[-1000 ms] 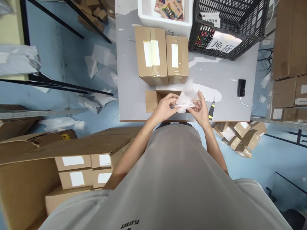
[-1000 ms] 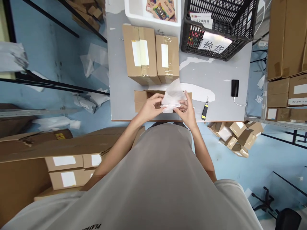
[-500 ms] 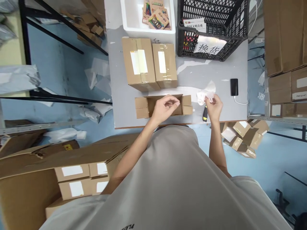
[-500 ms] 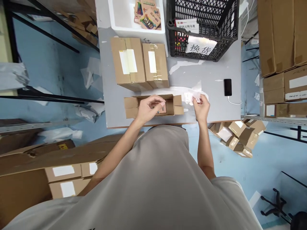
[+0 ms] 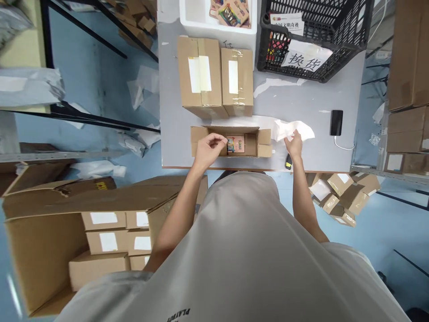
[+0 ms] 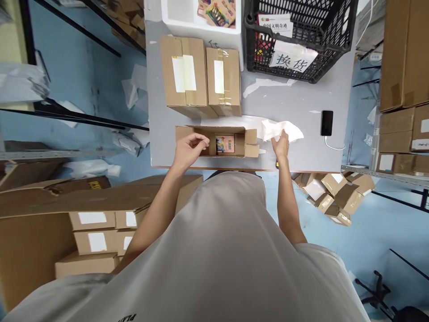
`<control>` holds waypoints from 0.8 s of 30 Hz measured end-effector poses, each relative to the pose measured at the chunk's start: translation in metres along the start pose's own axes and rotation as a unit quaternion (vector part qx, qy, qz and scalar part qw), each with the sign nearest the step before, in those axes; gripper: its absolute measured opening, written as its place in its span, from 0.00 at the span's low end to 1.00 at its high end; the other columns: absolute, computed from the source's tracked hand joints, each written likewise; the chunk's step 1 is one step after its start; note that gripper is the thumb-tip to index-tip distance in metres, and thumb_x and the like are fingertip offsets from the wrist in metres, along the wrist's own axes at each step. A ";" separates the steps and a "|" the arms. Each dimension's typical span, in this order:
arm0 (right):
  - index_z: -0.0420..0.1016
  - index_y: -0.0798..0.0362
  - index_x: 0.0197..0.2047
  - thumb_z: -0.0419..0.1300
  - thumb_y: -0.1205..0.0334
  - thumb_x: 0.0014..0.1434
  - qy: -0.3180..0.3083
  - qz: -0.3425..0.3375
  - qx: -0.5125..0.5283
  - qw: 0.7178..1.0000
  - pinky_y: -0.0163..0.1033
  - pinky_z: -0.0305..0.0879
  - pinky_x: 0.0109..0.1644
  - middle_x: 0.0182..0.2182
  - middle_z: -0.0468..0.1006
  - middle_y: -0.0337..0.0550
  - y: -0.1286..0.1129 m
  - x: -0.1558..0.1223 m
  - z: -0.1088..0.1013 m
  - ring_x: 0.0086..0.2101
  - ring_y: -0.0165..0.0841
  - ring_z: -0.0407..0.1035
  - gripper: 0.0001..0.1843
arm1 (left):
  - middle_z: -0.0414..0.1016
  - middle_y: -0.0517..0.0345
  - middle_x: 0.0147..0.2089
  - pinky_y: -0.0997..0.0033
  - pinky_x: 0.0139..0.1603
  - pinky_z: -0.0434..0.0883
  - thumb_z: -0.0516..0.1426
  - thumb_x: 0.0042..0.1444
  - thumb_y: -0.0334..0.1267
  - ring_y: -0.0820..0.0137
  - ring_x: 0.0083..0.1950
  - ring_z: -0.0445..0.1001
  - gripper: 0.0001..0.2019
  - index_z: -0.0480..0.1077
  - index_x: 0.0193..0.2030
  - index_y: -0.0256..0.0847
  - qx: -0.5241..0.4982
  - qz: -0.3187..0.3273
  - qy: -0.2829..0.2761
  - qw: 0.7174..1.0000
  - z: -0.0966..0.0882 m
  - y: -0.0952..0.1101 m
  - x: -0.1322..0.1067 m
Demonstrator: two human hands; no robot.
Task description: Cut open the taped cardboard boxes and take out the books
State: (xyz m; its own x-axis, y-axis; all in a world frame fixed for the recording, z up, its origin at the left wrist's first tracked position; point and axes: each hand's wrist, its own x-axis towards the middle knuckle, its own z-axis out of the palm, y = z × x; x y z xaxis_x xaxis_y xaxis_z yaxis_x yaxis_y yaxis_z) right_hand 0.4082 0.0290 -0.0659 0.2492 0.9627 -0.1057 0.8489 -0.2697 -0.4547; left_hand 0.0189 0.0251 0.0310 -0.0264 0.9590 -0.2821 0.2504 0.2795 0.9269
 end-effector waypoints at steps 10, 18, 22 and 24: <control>0.84 0.50 0.61 0.56 0.57 0.79 -0.128 -0.122 0.082 0.981 0.48 0.79 0.61 0.53 0.88 0.52 -0.145 -0.050 -0.039 0.51 0.44 0.84 0.17 | 0.90 0.50 0.47 0.60 0.56 0.83 0.61 0.61 0.36 0.61 0.48 0.87 0.09 0.85 0.42 0.41 0.062 -0.008 -0.084 0.994 -0.015 -0.016 0.012; 0.86 0.60 0.64 0.74 0.64 0.68 -0.452 -0.110 -0.238 0.853 0.45 0.79 0.59 0.60 0.87 0.68 -0.240 -0.004 0.049 0.59 0.54 0.85 0.23 | 0.90 0.52 0.47 0.62 0.53 0.81 0.62 0.63 0.34 0.62 0.46 0.86 0.11 0.85 0.49 0.42 0.119 0.038 -0.181 0.976 -0.012 -0.033 0.003; 0.85 0.68 0.62 0.73 0.73 0.64 -0.456 -0.109 -0.271 0.841 0.48 0.79 0.63 0.58 0.87 0.74 -0.250 0.004 0.082 0.59 0.56 0.84 0.23 | 0.88 0.50 0.51 0.60 0.51 0.81 0.64 0.63 0.30 0.60 0.43 0.86 0.12 0.85 0.51 0.43 0.183 0.062 -0.193 0.962 -0.015 -0.035 -0.009; 0.81 0.71 0.67 0.68 0.74 0.69 -0.444 -0.116 -0.282 0.843 0.51 0.77 0.66 0.62 0.84 0.78 -0.247 -0.001 0.092 0.64 0.56 0.81 0.25 | 0.88 0.49 0.53 0.59 0.51 0.80 0.64 0.64 0.29 0.60 0.43 0.87 0.14 0.84 0.54 0.44 0.206 0.065 -0.201 0.955 -0.017 -0.034 -0.016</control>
State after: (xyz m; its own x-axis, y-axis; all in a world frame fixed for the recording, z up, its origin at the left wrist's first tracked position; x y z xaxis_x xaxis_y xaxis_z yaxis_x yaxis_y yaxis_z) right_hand 0.1549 0.0966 -0.0352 -0.1880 0.5616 -0.8058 0.9757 0.2008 -0.0878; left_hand -0.0057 0.0015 0.0085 0.3845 0.8658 -0.3202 0.5877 0.0378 0.8082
